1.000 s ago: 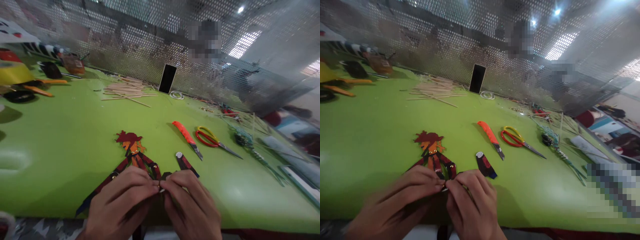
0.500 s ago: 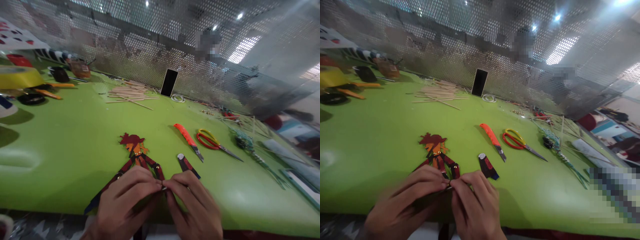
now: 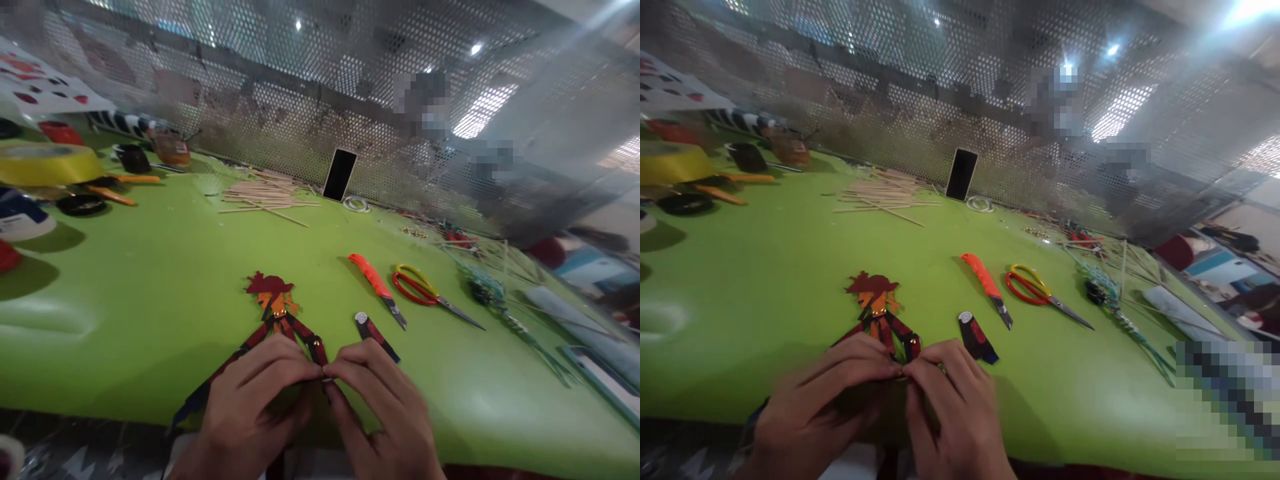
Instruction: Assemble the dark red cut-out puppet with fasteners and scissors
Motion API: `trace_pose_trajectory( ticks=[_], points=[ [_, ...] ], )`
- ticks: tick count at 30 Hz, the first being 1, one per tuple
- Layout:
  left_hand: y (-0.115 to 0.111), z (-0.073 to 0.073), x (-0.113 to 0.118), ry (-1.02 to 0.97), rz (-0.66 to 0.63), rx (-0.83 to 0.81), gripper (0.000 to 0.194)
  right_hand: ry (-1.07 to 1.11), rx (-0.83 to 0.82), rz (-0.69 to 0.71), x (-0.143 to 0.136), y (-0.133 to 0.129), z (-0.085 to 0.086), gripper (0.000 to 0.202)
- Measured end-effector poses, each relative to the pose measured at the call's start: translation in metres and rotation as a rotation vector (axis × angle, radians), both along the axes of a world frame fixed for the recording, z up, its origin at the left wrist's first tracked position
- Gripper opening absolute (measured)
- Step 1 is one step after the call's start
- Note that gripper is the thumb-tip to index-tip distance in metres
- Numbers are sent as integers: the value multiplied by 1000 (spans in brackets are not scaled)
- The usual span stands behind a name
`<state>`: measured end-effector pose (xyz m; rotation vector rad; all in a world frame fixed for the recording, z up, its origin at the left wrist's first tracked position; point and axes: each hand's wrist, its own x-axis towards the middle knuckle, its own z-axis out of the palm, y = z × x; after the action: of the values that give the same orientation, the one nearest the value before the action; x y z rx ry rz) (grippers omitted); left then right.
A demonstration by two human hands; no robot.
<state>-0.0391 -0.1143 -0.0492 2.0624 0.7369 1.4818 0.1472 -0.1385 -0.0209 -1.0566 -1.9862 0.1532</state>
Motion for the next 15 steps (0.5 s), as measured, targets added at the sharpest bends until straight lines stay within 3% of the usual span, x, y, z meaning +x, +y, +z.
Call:
trace_pose_trajectory(
  ticks=[8,15],
  points=[
    [2,1,1,-5,-12,-37,19,-44,62,20,1,3,-2,9],
    [2,-3,-2,11,-93,-49,18,-12,79,36,-3,1,2,17]
  ],
)
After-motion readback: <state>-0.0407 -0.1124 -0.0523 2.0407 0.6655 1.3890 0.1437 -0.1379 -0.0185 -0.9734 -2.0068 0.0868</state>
